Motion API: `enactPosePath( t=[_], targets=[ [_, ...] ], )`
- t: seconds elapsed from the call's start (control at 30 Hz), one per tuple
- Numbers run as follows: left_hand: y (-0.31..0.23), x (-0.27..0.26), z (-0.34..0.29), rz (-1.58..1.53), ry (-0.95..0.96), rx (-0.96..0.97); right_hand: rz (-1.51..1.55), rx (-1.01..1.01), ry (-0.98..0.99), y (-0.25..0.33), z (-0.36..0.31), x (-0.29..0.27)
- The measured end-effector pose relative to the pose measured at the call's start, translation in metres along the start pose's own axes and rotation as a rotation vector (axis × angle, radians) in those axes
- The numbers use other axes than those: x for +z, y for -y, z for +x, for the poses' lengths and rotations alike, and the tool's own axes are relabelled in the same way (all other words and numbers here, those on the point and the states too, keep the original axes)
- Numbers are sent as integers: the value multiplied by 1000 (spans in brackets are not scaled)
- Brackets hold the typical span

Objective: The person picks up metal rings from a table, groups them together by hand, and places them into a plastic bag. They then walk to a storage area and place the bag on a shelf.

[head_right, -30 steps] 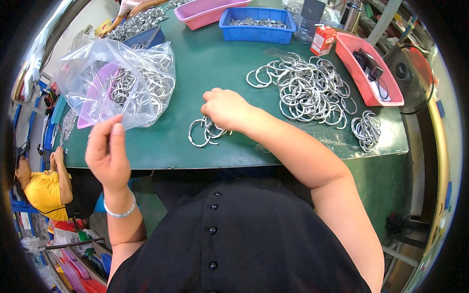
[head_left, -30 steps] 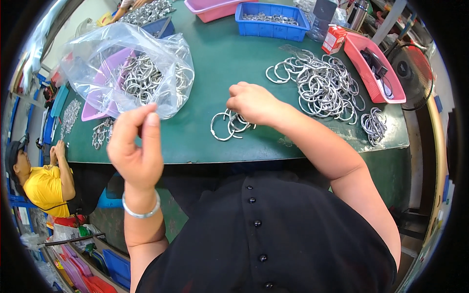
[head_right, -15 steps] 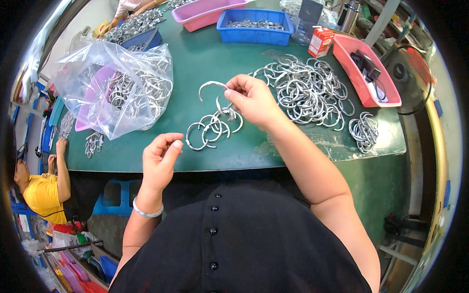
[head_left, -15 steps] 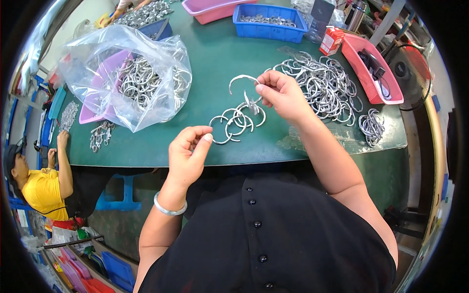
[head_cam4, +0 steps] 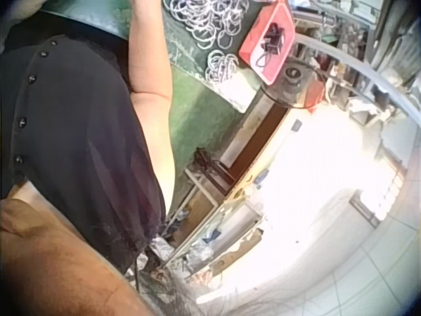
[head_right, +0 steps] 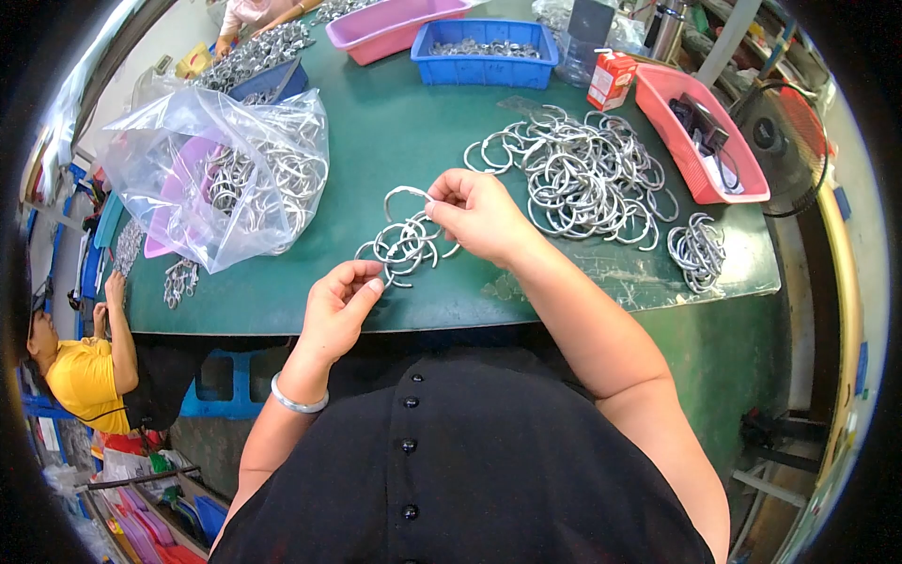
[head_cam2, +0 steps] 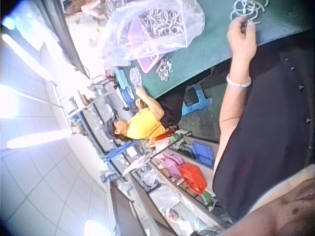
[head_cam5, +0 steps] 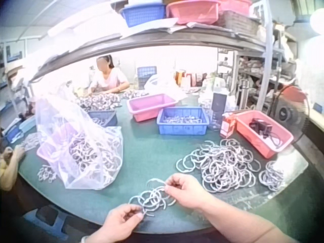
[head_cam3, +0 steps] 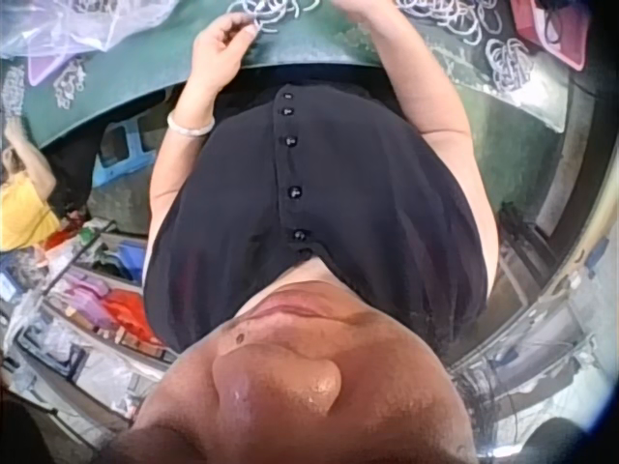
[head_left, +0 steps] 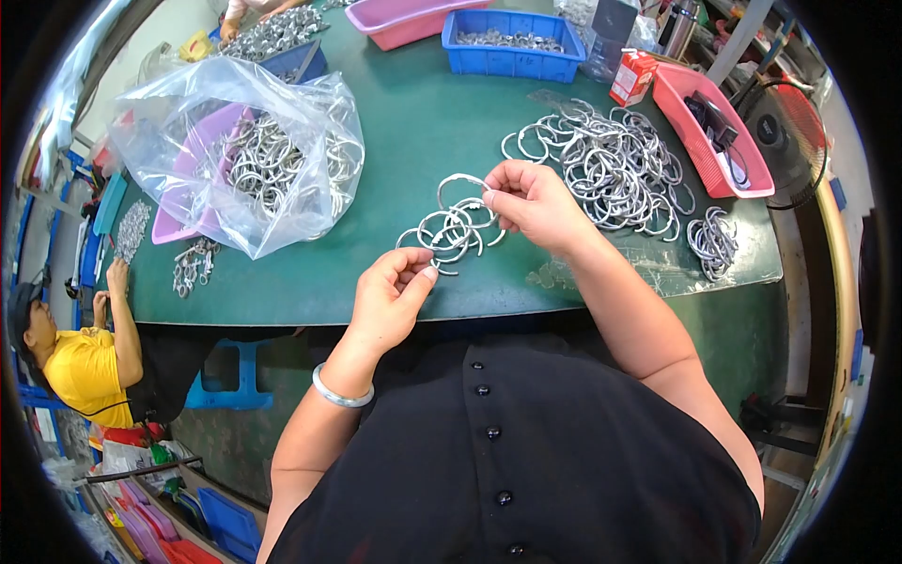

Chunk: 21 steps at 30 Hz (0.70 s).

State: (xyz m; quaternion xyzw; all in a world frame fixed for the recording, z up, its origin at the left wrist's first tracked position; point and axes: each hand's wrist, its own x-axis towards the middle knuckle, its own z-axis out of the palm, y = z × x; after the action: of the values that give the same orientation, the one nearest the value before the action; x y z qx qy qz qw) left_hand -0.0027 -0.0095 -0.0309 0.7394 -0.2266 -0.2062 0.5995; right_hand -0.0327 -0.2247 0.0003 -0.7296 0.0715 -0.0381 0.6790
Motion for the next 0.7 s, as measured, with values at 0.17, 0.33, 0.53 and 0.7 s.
enactPosePath(
  t=[0.17, 0.33, 0.53, 0.7],
  targets=[
    [-8, 5, 0, -136, -15, -22, 491, 65, 114, -5, -5, 6],
    [-18, 11, 1, -329, -55, 50, 764, 38, 233, -8, -17, 36],
    [-23, 5, 1, -442, -119, 87, 674, 44, 258, -10, -26, 44],
    [-29, -6, 3, -530, -62, -5, 582, 25, 234, -9, -25, 36]
  ],
)
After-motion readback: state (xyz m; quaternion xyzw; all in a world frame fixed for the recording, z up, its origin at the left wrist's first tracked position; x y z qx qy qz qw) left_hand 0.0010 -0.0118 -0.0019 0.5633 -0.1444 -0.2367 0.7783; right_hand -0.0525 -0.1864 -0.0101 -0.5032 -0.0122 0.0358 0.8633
